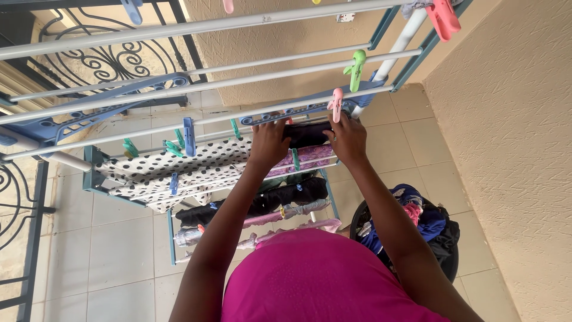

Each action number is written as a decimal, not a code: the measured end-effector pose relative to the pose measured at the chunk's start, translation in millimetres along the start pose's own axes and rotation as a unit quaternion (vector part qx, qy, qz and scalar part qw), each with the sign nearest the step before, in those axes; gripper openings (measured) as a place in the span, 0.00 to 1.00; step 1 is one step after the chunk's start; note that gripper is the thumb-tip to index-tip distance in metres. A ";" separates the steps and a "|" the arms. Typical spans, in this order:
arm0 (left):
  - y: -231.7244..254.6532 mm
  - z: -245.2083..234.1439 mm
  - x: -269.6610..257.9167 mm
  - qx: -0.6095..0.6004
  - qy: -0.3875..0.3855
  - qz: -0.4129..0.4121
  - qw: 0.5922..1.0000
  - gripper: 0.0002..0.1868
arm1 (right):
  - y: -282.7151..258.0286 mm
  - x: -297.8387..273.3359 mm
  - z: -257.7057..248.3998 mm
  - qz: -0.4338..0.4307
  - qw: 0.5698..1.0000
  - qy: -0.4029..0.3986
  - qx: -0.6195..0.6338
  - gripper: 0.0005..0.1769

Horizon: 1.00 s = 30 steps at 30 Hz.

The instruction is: Hanging washed laundry items onto a drying rack using clothespins.

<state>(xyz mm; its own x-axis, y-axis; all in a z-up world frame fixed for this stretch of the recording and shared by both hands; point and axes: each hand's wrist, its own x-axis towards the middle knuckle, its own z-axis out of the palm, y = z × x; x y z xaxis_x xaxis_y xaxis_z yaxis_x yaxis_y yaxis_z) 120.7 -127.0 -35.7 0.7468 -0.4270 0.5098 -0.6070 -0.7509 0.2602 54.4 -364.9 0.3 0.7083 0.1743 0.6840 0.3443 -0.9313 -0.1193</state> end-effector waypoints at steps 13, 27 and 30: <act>3.9 23.3 4.3 -0.049 -0.073 -0.039 0.995 0.16 | 29.8 -30.3 42.4 0.133 0.980 -0.011 0.148 0.22; 7.3 31.6 -8.1 -0.066 0.002 -0.054 0.996 0.15 | 6.8 -3.6 31.9 0.190 0.898 -0.128 0.377 0.28; 8.8 28.9 -7.8 -0.061 0.002 -0.062 0.996 0.15 | 0.2 5.0 24.1 0.160 0.905 -0.121 0.374 0.23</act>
<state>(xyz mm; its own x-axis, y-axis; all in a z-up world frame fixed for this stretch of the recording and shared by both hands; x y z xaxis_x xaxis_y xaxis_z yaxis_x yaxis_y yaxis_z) 117.3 -144.8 -61.1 0.8169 -0.3322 0.4716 -0.5391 -0.7304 0.4194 72.8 -356.5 -13.6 0.9288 0.0837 0.3611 0.3546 -0.4847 -0.7996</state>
